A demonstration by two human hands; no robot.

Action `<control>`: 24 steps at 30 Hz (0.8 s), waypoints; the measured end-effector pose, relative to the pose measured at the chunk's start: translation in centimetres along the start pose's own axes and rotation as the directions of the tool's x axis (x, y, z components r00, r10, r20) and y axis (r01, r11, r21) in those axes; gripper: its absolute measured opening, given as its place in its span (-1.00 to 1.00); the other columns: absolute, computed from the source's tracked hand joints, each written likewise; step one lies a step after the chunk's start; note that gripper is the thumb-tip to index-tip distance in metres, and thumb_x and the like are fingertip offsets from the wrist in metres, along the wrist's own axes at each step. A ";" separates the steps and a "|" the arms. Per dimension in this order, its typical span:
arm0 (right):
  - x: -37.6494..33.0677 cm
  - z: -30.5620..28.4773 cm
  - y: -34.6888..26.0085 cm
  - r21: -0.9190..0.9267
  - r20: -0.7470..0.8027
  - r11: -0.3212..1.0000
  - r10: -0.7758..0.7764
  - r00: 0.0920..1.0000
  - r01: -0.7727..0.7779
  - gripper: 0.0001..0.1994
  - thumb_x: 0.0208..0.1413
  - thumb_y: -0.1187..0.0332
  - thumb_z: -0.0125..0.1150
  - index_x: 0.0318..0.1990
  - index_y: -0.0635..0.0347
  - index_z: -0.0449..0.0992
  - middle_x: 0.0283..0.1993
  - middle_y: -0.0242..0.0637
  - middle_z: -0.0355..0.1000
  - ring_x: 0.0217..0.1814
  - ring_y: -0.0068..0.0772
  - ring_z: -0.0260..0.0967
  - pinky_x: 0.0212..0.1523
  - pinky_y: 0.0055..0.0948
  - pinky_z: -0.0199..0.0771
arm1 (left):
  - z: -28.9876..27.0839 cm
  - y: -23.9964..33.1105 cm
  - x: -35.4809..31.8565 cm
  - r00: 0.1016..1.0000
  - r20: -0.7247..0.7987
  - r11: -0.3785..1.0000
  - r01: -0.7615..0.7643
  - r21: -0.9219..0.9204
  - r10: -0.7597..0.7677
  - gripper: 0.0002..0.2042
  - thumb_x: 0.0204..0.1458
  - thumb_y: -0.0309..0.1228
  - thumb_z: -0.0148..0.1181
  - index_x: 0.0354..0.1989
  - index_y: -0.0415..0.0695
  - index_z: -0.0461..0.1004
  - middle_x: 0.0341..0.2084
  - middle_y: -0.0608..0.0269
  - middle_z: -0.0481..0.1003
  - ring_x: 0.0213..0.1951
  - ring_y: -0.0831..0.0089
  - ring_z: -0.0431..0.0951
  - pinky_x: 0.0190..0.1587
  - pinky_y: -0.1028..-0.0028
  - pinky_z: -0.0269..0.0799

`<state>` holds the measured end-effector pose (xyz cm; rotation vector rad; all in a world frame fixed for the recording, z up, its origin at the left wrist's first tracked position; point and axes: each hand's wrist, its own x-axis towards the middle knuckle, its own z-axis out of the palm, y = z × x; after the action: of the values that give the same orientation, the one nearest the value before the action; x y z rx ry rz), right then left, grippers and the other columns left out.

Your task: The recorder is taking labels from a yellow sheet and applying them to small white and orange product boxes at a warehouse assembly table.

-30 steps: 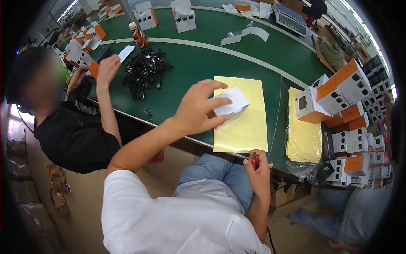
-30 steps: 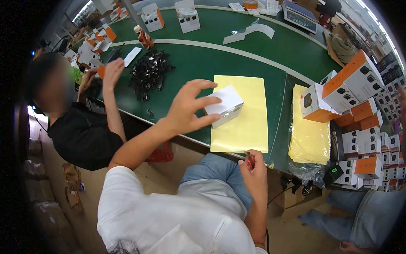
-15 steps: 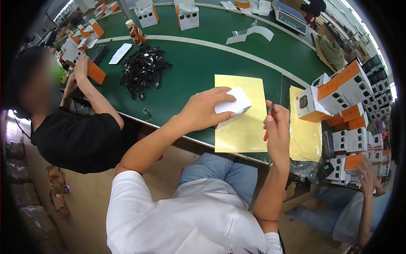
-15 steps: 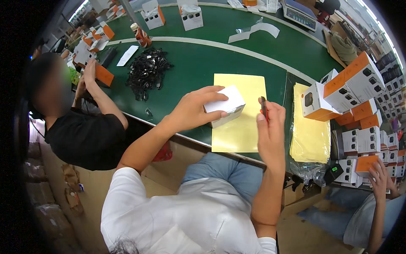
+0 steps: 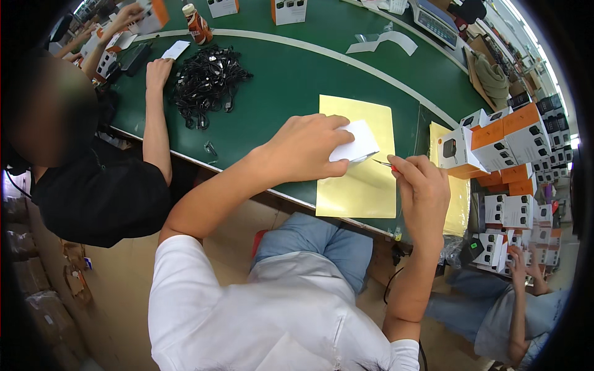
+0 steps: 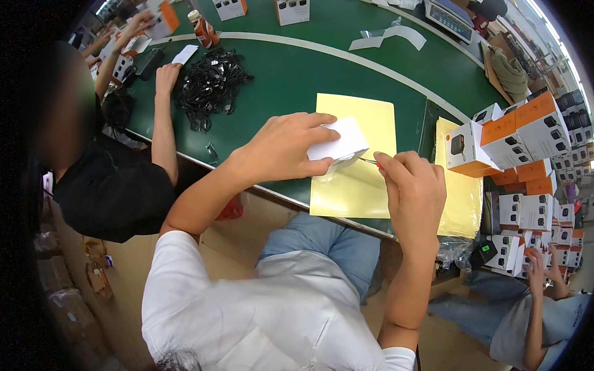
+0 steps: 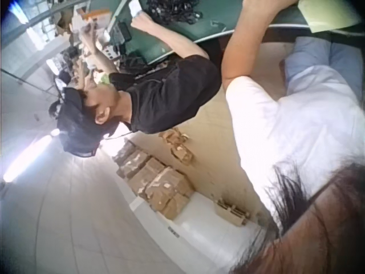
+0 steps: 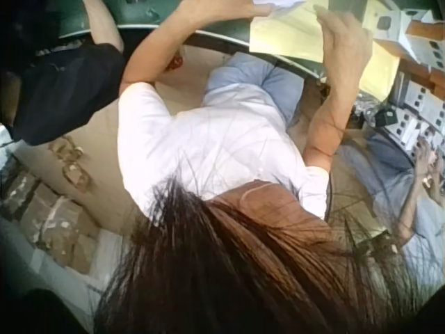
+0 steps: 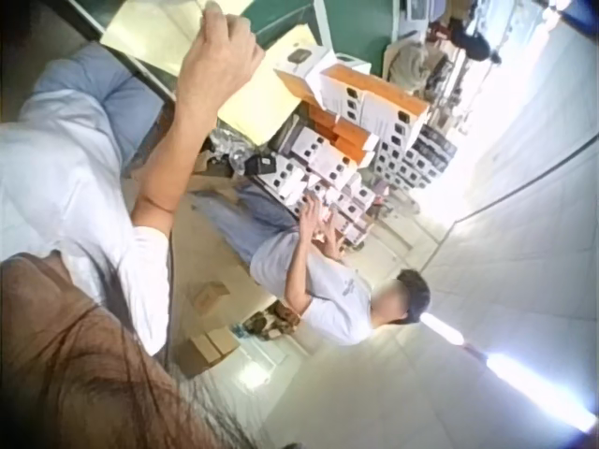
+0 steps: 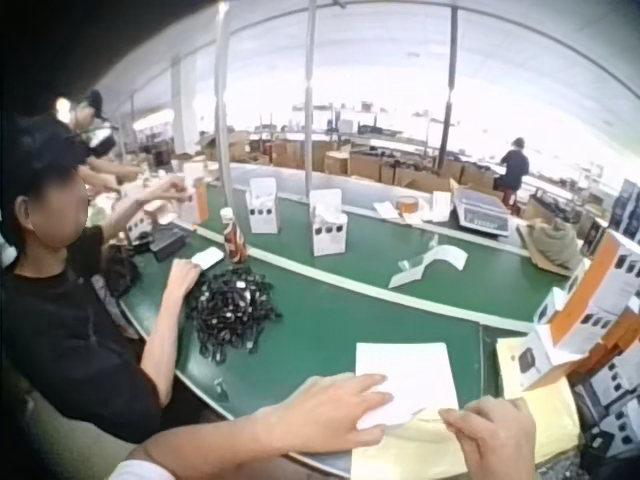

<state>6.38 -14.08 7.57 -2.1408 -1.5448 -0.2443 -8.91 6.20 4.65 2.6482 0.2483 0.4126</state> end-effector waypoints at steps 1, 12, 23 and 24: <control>0.3 -0.1 0.0 -0.038 0.009 0.999 -0.039 0.999 0.039 -0.83 0.15 0.43 0.33 -0.11 0.01 0.71 -0.30 -0.39 0.48 -0.28 -0.29 0.42 -0.11 -0.28 0.31 | -0.2 0.3 0.2 0.999 0.040 1.000 0.017 0.018 -0.018 -0.58 0.00 -0.21 0.34 0.03 -0.10 0.64 0.19 0.01 0.52 0.08 0.06 0.60 0.10 0.17 0.54; 2.6 1.1 0.4 -0.198 0.121 0.954 -0.203 0.972 0.224 -0.84 0.07 0.47 0.29 -0.21 0.00 0.70 -0.35 -0.40 0.40 -0.22 -0.35 0.38 0.00 -0.26 0.28 | 0.3 0.1 0.0 1.000 0.026 0.999 0.012 0.051 -0.013 -0.59 -0.02 -0.20 0.36 -0.01 -0.14 0.65 0.16 -0.02 0.55 0.03 0.06 0.63 0.03 0.16 0.58; 5.6 0.1 -1.2 -0.351 0.340 0.848 -0.279 0.898 0.396 -0.80 0.04 0.51 0.22 -0.24 0.07 0.74 -0.36 -0.35 0.39 -0.19 -0.34 0.40 0.07 -0.24 0.30 | 0.7 -0.3 -0.1 0.998 -0.059 1.000 0.007 0.012 -0.006 -0.67 0.00 -0.19 0.36 -0.11 -0.09 0.61 0.13 0.11 0.55 -0.01 0.14 0.61 -0.02 0.22 0.57; 5.6 -0.1 -1.1 -0.356 0.336 0.847 -0.278 0.900 0.395 -0.80 0.04 0.51 0.22 -0.24 0.07 0.74 -0.36 -0.35 0.39 -0.19 -0.34 0.40 0.07 -0.24 0.30 | 1.2 -0.3 -0.4 0.998 -0.062 1.000 0.002 0.015 -0.001 -0.67 0.00 -0.19 0.36 -0.11 -0.09 0.61 0.13 0.11 0.55 -0.01 0.14 0.61 -0.02 0.22 0.57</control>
<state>7.34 -9.15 10.30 -2.2687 -2.2096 -0.4505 -8.92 5.84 3.40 2.6523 0.2740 0.4946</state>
